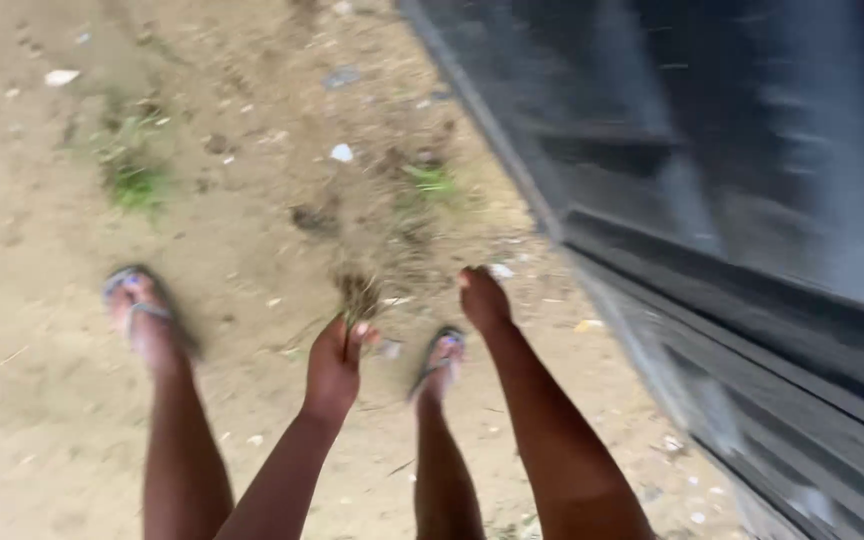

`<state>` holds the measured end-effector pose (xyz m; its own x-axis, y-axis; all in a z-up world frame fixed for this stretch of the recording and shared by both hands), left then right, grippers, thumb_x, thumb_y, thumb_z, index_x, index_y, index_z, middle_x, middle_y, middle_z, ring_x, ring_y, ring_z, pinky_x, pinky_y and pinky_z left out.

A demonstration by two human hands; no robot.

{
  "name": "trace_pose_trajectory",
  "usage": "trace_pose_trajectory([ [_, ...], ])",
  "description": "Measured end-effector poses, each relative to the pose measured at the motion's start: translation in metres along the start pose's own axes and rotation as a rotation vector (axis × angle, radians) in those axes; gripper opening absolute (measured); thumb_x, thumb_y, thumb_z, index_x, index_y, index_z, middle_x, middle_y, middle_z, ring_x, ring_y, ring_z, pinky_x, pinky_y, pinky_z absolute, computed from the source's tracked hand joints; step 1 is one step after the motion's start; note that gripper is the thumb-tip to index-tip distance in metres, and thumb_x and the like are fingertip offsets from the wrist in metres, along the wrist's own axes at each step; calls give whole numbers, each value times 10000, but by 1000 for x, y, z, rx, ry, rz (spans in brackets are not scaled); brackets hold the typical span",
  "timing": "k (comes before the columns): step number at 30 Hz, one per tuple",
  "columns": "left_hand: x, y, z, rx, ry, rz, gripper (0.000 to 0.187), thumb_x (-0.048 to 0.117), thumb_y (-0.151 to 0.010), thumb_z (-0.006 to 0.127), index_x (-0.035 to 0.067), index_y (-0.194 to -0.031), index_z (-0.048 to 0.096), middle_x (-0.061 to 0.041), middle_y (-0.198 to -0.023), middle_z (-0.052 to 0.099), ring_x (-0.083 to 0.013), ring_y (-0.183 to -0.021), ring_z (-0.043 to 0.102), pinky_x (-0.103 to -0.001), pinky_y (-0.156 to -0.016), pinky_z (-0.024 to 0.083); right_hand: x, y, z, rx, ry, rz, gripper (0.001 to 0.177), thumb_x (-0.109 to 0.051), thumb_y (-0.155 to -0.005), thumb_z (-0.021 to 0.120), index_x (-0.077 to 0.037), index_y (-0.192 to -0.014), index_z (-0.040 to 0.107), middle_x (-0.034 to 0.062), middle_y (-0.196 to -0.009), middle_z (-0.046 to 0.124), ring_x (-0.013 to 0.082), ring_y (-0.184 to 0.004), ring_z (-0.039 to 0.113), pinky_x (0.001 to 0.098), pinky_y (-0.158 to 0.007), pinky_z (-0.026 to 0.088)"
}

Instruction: Picking weeds and grass by hand from a dirt yard.

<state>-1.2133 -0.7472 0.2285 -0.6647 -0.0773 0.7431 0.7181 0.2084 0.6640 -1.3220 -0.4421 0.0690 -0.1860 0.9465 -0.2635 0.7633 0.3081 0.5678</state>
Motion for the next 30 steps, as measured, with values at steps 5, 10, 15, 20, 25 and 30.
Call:
trace_pose_trajectory([
  [5, 3, -83, -54, 9, 0, 56, 266, 243, -1063, 515, 16, -1087, 651, -98, -924, 767, -173, -877, 739, -327, -826, 550, -61, -79, 4, 48, 19, 99, 384, -77, -824, 670, -98, -1204, 614, 202, -1241, 552, 420, -1062, 608, 507, -862, 526],
  [10, -41, -145, -54, 42, -70, 54, 262, 245, -1074, 528, 17, -1035, 651, -92, -904, 765, -165, -829, 715, -329, -786, 543, -60, -140, 12, 17, 192, 122, 488, 27, -837, 632, -122, -1300, 599, 145, -1357, 542, 368, -1190, 598, 465, -976, 531],
  [15, -79, -175, -22, 117, 10, 71, 266, 247, -1091, 529, 28, -1001, 651, -74, -875, 742, -154, -788, 661, -315, -783, 533, -48, -194, 8, 105, 200, 10, 632, 94, -739, 609, -111, -1336, 576, 111, -1449, 516, 372, -1176, 591, 443, -1000, 516],
  [20, -139, -176, 14, 135, 219, 23, 271, 250, -1099, 526, 31, -990, 643, -62, -887, 726, -137, -827, 634, -297, -823, 519, -30, -233, 45, 179, 292, -184, 727, 122, -796, 574, -120, -1480, 533, 202, -1457, 513, 401, -1006, 621, 507, -897, 513],
  [25, -171, -167, 28, 140, 208, -92, 269, 274, -1076, 524, 31, -1044, 635, -79, -900, 746, -136, -845, 666, -289, -831, 515, 10, -220, 95, 277, 157, -44, 239, -3, -882, 657, -45, -1116, 674, 165, -1094, 687, 341, -929, 668, 449, -836, 551],
  [30, -178, -173, 46, 147, 202, -176, 307, 288, -1089, 509, 9, -1042, 627, -106, -908, 759, -144, -863, 682, -296, -830, 507, 0, -161, 111, 325, -620, 267, 159, -175, -911, 779, -77, -809, 708, 58, -739, 715, 167, -643, 628, 313, -609, 528],
])
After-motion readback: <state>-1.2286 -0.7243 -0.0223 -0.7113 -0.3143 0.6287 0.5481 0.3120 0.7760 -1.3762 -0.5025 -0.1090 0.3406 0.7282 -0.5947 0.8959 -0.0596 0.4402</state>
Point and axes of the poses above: each hand's wrist, its own y-axis away from the middle knuckle, its own z-axis out of the palm, x = y × z, the point moved 4 cm from there along -y, towards the middle knuckle
